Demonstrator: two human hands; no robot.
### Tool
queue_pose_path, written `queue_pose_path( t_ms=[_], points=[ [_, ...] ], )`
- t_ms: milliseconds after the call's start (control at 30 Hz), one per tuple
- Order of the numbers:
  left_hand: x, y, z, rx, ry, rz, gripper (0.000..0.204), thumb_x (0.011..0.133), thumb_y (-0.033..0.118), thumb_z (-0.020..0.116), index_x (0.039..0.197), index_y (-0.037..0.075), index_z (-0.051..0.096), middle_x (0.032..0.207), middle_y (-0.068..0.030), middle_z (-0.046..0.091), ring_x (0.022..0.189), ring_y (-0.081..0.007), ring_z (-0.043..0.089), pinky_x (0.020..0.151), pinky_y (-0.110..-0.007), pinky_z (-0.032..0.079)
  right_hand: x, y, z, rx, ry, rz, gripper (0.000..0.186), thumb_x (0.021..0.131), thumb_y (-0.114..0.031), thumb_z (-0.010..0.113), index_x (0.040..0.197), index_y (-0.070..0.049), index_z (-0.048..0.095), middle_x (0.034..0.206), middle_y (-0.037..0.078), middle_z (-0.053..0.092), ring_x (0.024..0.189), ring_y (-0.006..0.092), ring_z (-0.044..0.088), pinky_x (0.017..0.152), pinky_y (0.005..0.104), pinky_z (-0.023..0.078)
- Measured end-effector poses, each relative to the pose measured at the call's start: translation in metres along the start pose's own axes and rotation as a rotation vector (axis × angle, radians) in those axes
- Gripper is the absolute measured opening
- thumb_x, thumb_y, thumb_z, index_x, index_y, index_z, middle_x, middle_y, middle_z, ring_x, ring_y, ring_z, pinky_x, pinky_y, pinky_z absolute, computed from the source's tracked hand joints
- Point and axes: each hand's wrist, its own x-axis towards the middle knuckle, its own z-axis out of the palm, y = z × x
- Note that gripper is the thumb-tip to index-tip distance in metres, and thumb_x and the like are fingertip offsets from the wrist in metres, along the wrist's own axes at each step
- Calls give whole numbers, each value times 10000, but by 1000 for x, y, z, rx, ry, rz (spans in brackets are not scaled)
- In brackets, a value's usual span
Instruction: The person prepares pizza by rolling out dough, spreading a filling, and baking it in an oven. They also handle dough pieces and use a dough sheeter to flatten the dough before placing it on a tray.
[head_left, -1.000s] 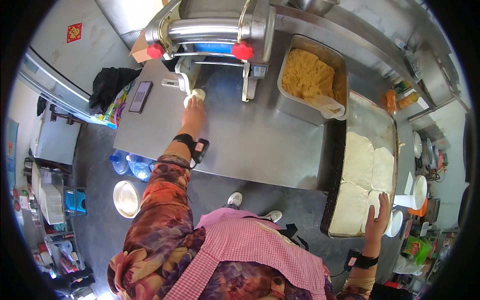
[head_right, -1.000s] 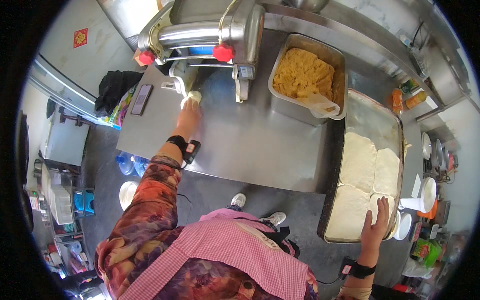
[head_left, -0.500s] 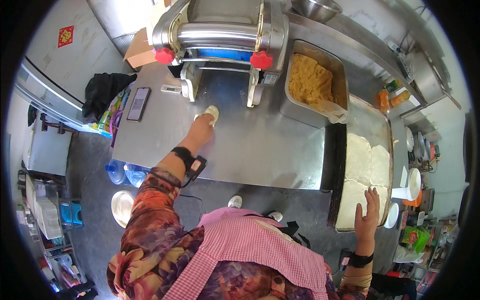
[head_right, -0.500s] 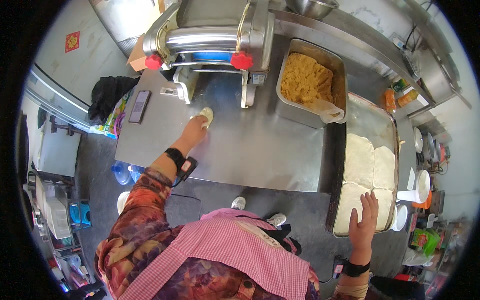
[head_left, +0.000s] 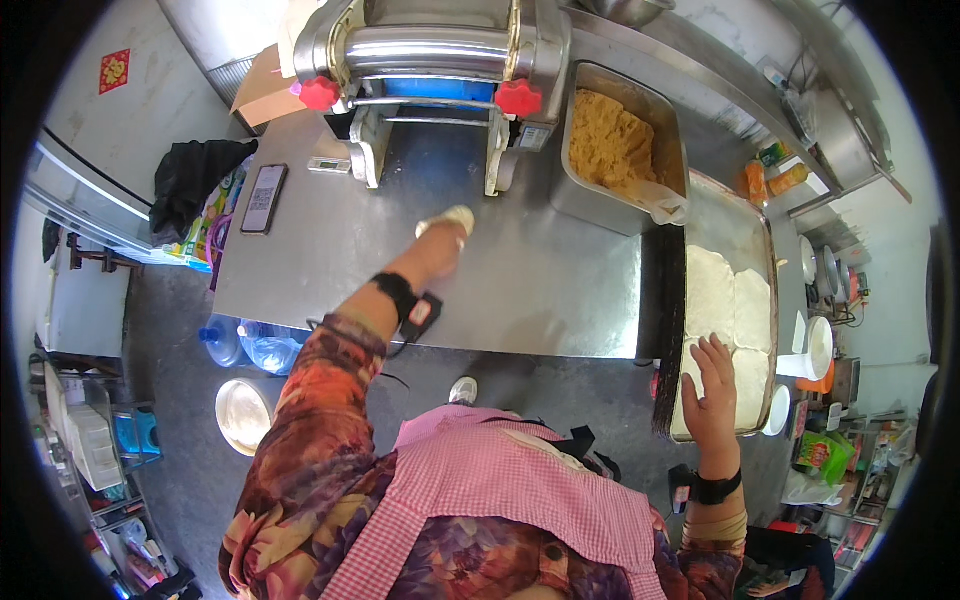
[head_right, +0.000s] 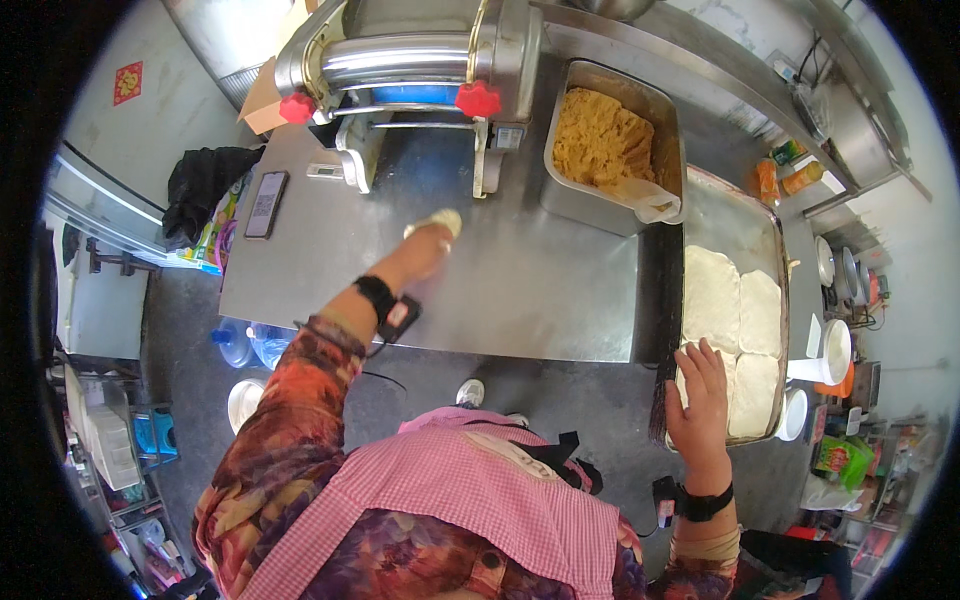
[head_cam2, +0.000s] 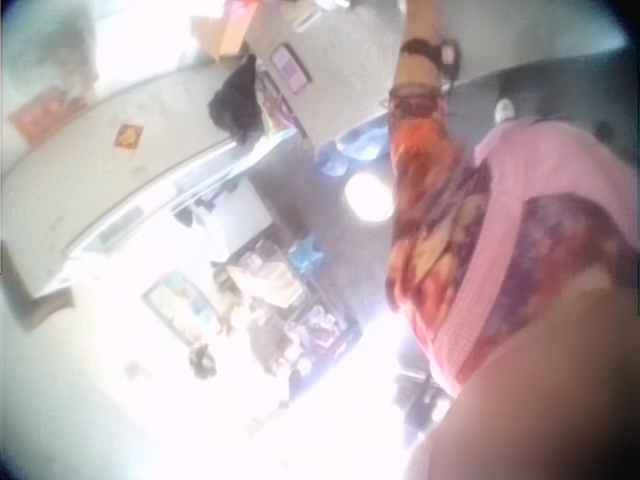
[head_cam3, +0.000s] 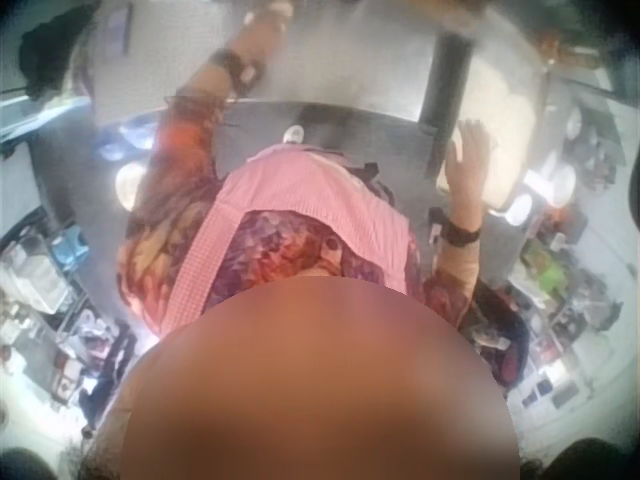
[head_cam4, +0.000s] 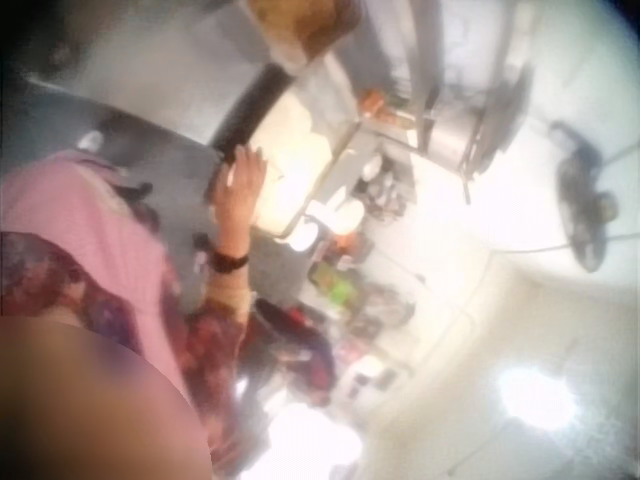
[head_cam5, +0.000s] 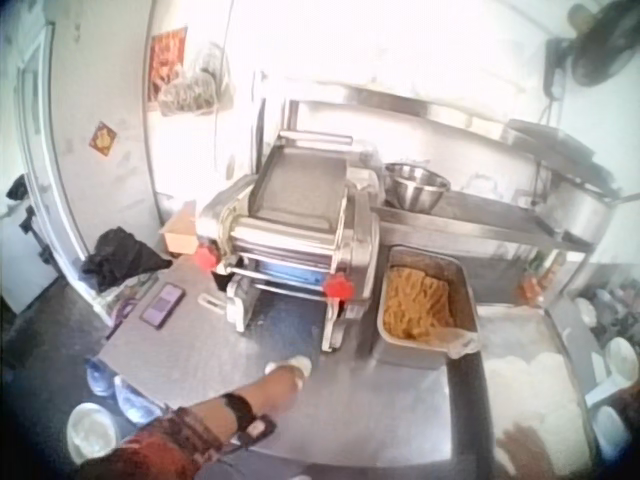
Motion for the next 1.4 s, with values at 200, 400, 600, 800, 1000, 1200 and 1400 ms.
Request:
queue_pose_path(
  t_ms=[200, 400, 600, 800, 1000, 1200, 1400],
  points=[
    [-113, 25, -2, -188, 121, -96, 186, 781, 36, 519, 930, 43, 630, 976, -200, 630, 953, -392, 584, 854, -423, 470, -14, -5, 6, 88, -29, -53, 419, 764, -9, 638, 1176, -24, 566, 1234, 165, 550, 1228, 377, 464, 1058, 510, 332],
    [-65, -31, -24, -22, 386, -504, 192, 787, 72, 523, 947, 22, 618, 984, -231, 635, 988, -404, 582, 857, -451, 473, -28, 4, 9, 149, -2, -73, 384, 763, -37, 652, 1141, -38, 585, 1202, 164, 565, 1228, 372, 462, 1054, 501, 337],
    [-48, 43, 35, -128, 148, -199, 190, 802, 96, 508, 929, -12, 600, 972, -263, 626, 962, -419, 587, 831, -473, 470, -45, 18, 22, 209, -36, -80, 396, 779, -79, 650, 1166, -46, 572, 1204, 159, 564, 1221, 367, 468, 1062, 494, 331],
    [-115, 131, 18, -934, -65, -523, 218, 827, 115, 577, 1000, -14, 607, 855, -124, 642, 793, -224, 631, 721, -313, 498, -46, 17, 60, 606, -102, 61, 363, 832, -157, 629, 1164, -20, 574, 1217, 171, 563, 1216, 352, 479, 1007, 473, 398],
    [-129, 215, -49, -1329, -221, -222, 227, 861, 59, 577, 1080, 3, 585, 951, -64, 615, 856, -155, 595, 792, -269, 477, 0, -9, 93, 1591, -696, 909, 507, 928, -292, 576, 1324, -3, 449, 1231, 180, 567, 1113, 311, 572, 882, 432, 517],
    [-124, 243, -106, -562, -13, 292, 379, 818, 89, 668, 1174, 21, 556, 1031, -80, 612, 957, -191, 588, 860, -301, 465, 47, -58, 82, 1915, -677, 368, 420, 933, -189, 570, 1305, -27, 460, 1196, 129, 586, 1083, 260, 593, 875, 418, 531],
    [-102, 193, -130, -1151, 147, 48, 562, 834, 122, 692, 1328, 42, 438, 1146, -72, 595, 1057, -187, 574, 927, -313, 453, 104, -104, 61, 1889, -501, 170, 454, 882, -82, 610, 1309, -52, 460, 1192, 86, 578, 1068, 195, 587, 920, 324, 492]
  ],
)
